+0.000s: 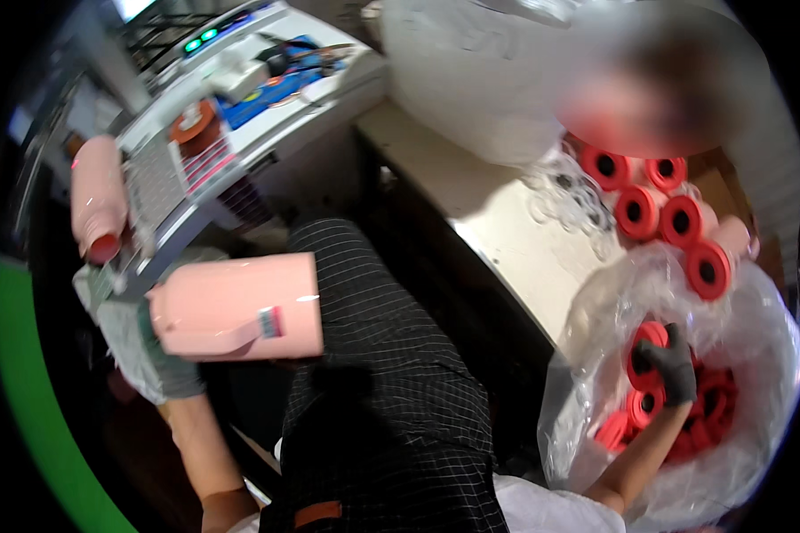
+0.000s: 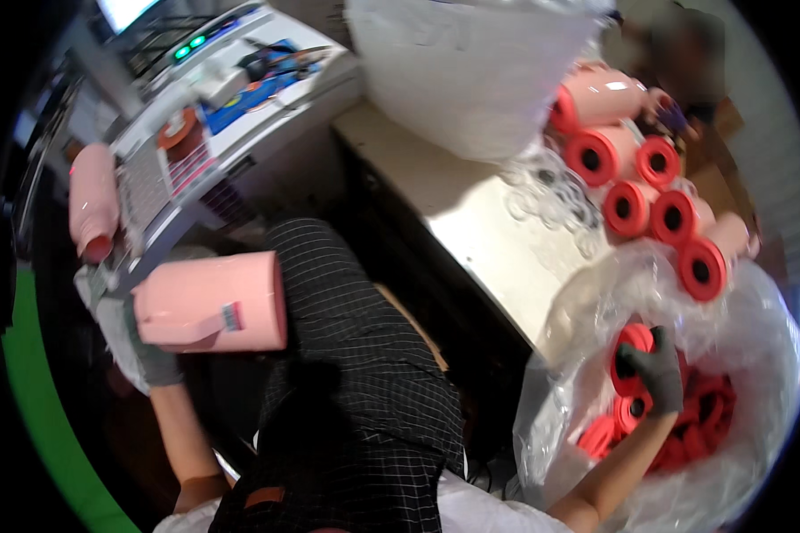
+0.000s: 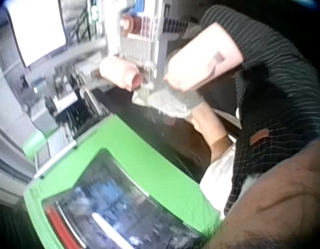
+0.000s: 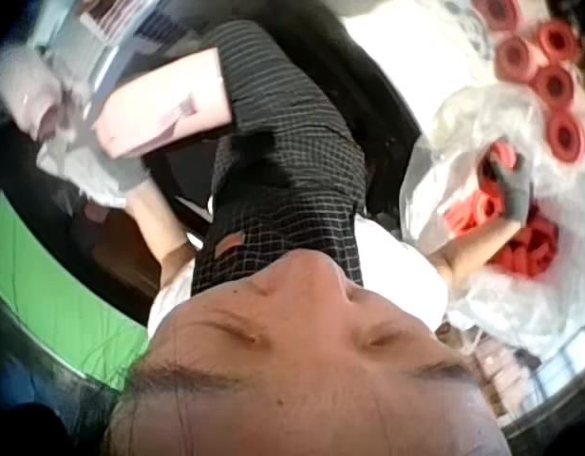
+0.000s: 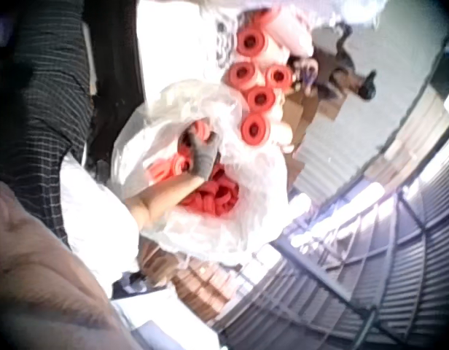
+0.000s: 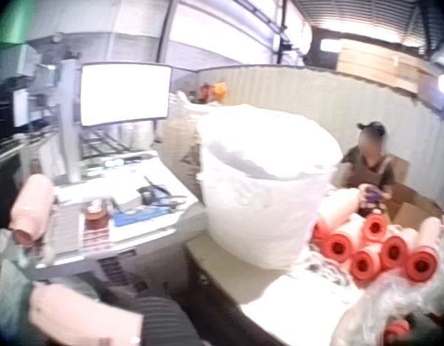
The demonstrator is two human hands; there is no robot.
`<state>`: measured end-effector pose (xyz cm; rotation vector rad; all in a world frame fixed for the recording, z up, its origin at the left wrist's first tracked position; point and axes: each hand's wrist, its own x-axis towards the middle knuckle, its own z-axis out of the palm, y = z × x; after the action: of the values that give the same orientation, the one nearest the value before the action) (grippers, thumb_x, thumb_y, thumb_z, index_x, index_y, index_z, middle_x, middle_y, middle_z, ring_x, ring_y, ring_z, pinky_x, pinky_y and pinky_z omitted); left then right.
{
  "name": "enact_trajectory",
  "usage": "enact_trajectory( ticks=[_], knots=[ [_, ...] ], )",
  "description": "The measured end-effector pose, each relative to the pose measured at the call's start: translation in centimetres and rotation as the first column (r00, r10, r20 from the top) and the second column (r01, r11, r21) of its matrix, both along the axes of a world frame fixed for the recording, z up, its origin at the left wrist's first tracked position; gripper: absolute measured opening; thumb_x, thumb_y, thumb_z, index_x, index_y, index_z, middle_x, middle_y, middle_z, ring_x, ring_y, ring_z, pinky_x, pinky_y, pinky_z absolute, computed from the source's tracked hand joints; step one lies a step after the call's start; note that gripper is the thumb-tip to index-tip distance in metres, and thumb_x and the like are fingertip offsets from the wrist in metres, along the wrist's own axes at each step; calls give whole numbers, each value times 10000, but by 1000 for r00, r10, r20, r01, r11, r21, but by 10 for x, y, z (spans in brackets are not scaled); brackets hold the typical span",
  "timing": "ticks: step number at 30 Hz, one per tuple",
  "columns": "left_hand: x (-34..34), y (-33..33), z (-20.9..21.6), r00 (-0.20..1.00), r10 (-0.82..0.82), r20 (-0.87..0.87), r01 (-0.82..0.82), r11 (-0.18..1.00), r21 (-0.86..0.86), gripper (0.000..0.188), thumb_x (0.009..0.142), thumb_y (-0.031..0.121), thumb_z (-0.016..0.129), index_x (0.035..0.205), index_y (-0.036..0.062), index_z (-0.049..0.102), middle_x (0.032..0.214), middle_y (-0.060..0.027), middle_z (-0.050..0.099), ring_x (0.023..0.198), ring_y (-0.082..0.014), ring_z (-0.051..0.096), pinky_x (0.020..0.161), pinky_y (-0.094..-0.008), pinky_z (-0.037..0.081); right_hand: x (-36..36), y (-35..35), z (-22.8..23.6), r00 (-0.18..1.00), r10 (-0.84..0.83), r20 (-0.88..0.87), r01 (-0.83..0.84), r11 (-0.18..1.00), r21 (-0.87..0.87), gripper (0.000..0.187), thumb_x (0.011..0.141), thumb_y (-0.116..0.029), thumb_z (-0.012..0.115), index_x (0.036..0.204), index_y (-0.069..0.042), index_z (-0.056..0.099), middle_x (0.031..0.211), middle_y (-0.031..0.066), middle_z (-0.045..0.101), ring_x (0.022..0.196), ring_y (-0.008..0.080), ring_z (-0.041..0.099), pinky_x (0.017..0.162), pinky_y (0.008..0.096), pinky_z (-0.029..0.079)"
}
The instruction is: The person sits on the floor and assembles pink plastic containers by inserting red circular components into the openings. They handle the containers and components one at a time, repeatedly picking up a container, inserting a red piece, and placing the assembled unit aside.
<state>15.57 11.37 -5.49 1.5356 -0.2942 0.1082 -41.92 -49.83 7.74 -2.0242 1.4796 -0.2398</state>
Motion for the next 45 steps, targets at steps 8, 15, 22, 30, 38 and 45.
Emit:
enact_trajectory(
  ticks=[8, 15, 22, 30, 38, 45],
  knots=[
    [-62, -55, -33, 949, -53, -310, -82, 909, -408, 305, 1105, 239, 411, 1175, 35, 626, 1200, -115, 678, 1176, -252, 621, 1075, -395, 465, 334, 146, -54, 633, 531, 563, -554, 819, -149, 511, 1101, -307, 505, 1482, 32, 482, 1422, 196, 577, 1307, 290, 563, 1125, 393, 429],
    [-99, -59, -46, 913, 176, -368, -317, 874, -368, 231, 1069, 263, 501, 1110, 50, 581, 1089, -67, 677, 1033, -190, 656, 903, -351, 534, 429, 276, -91, 2, 832, 555, -633, 431, -644, 699, 859, -177, 737, 1479, 40, 501, 1162, 167, 595, 975, 311, 541, 883, 436, 471],
    [-115, -71, -43, 936, 285, -207, -331, 913, -239, 172, 1095, 208, 436, 1022, 87, 533, 985, -30, 622, 933, -146, 618, 839, -329, 535, 415, 271, -91, 21, 853, 522, -675, 397, -622, 671, 977, -327, 621, 1513, 47, 470, 1168, 160, 615, 953, 299, 529, 863, 421, 456],
    [-108, -57, -27, 971, 228, -72, -235, 964, -128, 253, 1123, 228, 444, 1219, 40, 583, 1170, -50, 647, 1061, -172, 621, 952, -333, 517, 393, 279, -63, 116, 797, 593, -646, 514, -564, 647, 995, -306, 581, 1502, 80, 471, 1134, 159, 608, 933, 288, 509, 868, 407, 436],
    [-102, -59, 6, 870, 322, 372, -481, 720, 500, 271, 1058, 114, 474, 1262, -26, 582, 1229, -141, 610, 1161, -279, 583, 1041, -367, 450, 376, 283, -69, 167, 606, 778, -679, 643, -354, 751, 1084, -503, 474, 1545, 80, 364, 1389, 146, 542, 1233, 219, 577, 1045, 377, 485],
    [-113, -82, 52, 886, 406, 222, -429, 901, 64, 324, 1093, 226, 499, 1322, 2, 549, 1240, -97, 648, 1136, -192, 633, 1015, -334, 493, 392, 295, -73, 267, 311, 912, -678, 733, -51, 697, 1098, -534, 417, 1491, 41, 433, 1486, 174, 516, 1306, 240, 551, 1106, 392, 447]
  ],
)
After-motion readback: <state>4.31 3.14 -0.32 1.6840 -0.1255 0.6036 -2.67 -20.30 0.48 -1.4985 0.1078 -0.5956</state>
